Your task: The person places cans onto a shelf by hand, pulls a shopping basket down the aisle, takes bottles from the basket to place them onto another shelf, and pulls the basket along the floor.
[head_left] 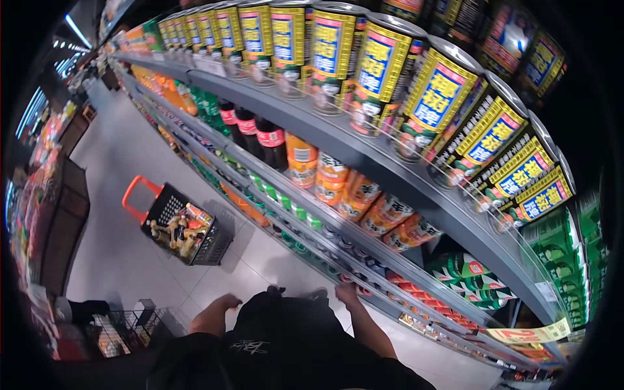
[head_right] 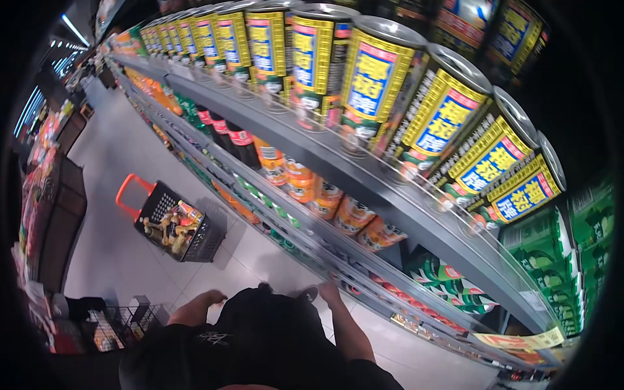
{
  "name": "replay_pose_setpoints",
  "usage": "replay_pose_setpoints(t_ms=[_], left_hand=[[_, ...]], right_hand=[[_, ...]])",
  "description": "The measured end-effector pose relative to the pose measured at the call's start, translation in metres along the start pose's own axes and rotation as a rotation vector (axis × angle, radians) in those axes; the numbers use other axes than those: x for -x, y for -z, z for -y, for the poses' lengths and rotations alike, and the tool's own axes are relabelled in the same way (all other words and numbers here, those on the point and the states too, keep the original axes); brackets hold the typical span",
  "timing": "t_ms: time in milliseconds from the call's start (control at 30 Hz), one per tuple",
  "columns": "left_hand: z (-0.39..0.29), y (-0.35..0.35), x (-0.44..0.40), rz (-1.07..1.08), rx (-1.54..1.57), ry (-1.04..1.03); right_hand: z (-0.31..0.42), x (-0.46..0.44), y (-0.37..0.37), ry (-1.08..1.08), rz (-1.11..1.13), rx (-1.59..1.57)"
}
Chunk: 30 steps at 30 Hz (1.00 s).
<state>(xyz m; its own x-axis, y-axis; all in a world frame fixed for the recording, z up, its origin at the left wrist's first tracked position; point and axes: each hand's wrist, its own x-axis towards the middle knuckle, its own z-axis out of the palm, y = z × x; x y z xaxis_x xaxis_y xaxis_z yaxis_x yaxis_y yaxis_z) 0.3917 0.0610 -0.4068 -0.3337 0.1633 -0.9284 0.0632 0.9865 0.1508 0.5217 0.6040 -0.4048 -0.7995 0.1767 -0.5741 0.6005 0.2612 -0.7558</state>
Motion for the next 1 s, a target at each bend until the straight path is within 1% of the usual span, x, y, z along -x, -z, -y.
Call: replay_pose_setpoints(t_ms=[33, 67, 100, 133, 167, 200, 233, 300, 333, 367, 433, 533, 600, 633, 700, 733, 767, 800, 833, 900, 967, 1000], left_hand=[[0.004, -0.027, 0.064, 0.056, 0.734, 0.423], [0.041, -0.059, 0.065, 0.13, 0.788, 0.522], [0.073, -0.08, 0.056, 0.443, 0.605, 0.394], [0.062, -0.098, 0.072, 0.378, 0.483, 0.321], [0.072, -0.105, 0.073, 0.306, 0.356, 0.253], [0.089, -0.11, 0.072, 0.11, -0.042, -0.084], [0.098, -0.12, 0.07, -0.089, -0.437, -0.413], [0.087, -0.122, 0.064, 0.052, 1.121, 0.241], [0.079, -0.118, 0.068, -0.054, 1.147, 0.236], [0.074, -0.109, 0.072, -0.162, 1.168, 0.228], [0.075, -0.08, 0.082, -0.223, 1.094, 0.102], [0.1, -0.054, 0.098, -0.404, 1.003, -0.085], [0.129, -0.044, 0.097, -0.455, 1.055, -0.118], [0.146, -0.047, 0.096, -0.476, 1.087, -0.127], [0.182, -0.063, 0.089, -0.503, 1.161, -0.101], [0.2, -0.073, 0.088, -0.514, 1.201, -0.081], [0.217, -0.082, 0.09, -0.522, 1.171, -0.041], [0.232, -0.099, 0.098, -0.515, 1.143, 0.005], [0.247, -0.121, 0.101, -0.507, 1.158, 0.046], [0.275, -0.159, 0.104, -0.505, 1.18, 0.122], [0.291, -0.205, 0.119, -0.468, 1.393, 0.206], [0.298, -0.222, 0.123, -0.457, 1.497, 0.243]], right_hand=[[-0.058, -0.008, -0.014, -0.365, 0.049, 0.032], [-0.09, 0.007, -0.018, -0.492, 0.136, 0.14], [-0.122, 0.02, -0.012, -0.604, 0.35, 0.111], [-0.207, 0.0, -0.018, -0.662, 0.525, 0.02], [-0.154, 0.031, -0.014, -0.713, 0.457, 0.206], [-0.097, 0.055, -0.007, -0.751, 0.371, 0.082], [-0.074, 0.061, -0.008, -0.728, 0.277, -0.026], [-0.049, 0.068, -0.012, -0.693, 0.086, -0.232], [-0.042, 0.062, -0.012, -0.696, 0.085, -0.229], [-0.029, 0.059, -0.016, -0.657, 0.03, -0.127], [-0.017, 0.035, -0.031, -0.659, -0.025, -0.004], [0.05, 0.005, -0.077, -0.572, -0.008, 0.111], [0.065, -0.037, -0.118, -0.327, 0.135, 0.044], [0.091, -0.038, -0.142, -0.268, 0.131, 0.028], [0.154, -0.035, -0.199, -0.158, 0.136, 0.037], [0.171, -0.03, -0.223, -0.106, 0.143, 0.06], [0.16, -0.051, -0.243, -0.066, 0.222, -0.091], [0.133, -0.069, -0.262, -0.044, 0.299, -0.243], [0.168, -0.034, -0.281, -0.029, 0.223, -0.098], [0.185, -0.023, -0.308, -0.091, 0.254, 0.276], [0.191, -0.011, -0.321, -0.191, 0.353, 0.384], [0.194, -0.013, -0.322, -0.253, 0.473, 0.488]])
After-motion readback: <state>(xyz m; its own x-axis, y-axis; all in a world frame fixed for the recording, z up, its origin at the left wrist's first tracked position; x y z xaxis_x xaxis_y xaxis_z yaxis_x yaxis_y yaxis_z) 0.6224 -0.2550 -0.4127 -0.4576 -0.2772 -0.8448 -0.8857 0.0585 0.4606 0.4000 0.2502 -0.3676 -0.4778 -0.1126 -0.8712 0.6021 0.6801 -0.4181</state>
